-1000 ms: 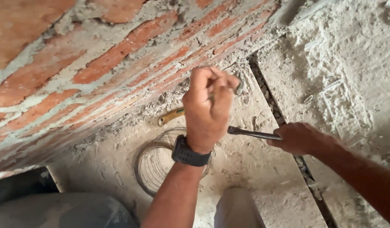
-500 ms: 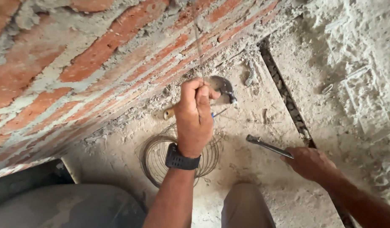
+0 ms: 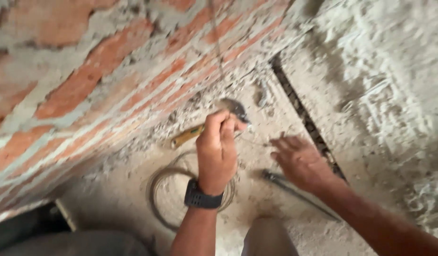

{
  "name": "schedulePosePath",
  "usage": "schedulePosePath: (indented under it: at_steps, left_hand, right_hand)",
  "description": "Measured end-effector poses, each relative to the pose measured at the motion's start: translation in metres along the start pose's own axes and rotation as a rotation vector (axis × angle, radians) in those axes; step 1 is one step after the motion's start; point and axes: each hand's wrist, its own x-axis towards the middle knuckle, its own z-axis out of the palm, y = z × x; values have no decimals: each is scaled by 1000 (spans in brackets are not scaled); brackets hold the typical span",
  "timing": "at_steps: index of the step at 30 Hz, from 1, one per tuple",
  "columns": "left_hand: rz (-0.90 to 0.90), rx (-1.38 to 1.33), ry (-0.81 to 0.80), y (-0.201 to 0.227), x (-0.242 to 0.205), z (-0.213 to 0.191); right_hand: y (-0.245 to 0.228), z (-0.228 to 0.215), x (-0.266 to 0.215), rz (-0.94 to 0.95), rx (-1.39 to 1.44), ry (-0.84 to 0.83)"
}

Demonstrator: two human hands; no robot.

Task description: Securing metal wire to a brick wall using a hammer and pliers to fasten it into a pre-cut groove.

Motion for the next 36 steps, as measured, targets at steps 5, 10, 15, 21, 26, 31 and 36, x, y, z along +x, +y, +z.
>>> schedulePosePath:
  at_steps: [5, 10, 15, 21, 26, 31, 36]
  left_hand:
    - [-54, 65, 4, -2, -6, 4]
    - [-8, 88, -89, -30, -28, 25]
    - [50, 194, -155, -29, -44, 50]
    - [82, 423, -5, -82, -36, 55]
    - [-117, 598, 145, -124, -22, 33]
    - [-200, 523, 199, -155, -15, -4]
    - [-259, 485, 222, -162, -24, -4]
  right_hand:
    - [-26, -7, -1, 406, 488, -229]
    - [-23, 18, -27, 634, 646, -187]
    - [-14, 39, -32, 740, 767, -124]
    - [-9, 56, 6, 757, 986, -115]
    - [-31, 62, 46, 829, 1240, -144]
    - [11, 92, -18, 782, 1157, -174]
    - [21, 58, -56, 955, 572, -340]
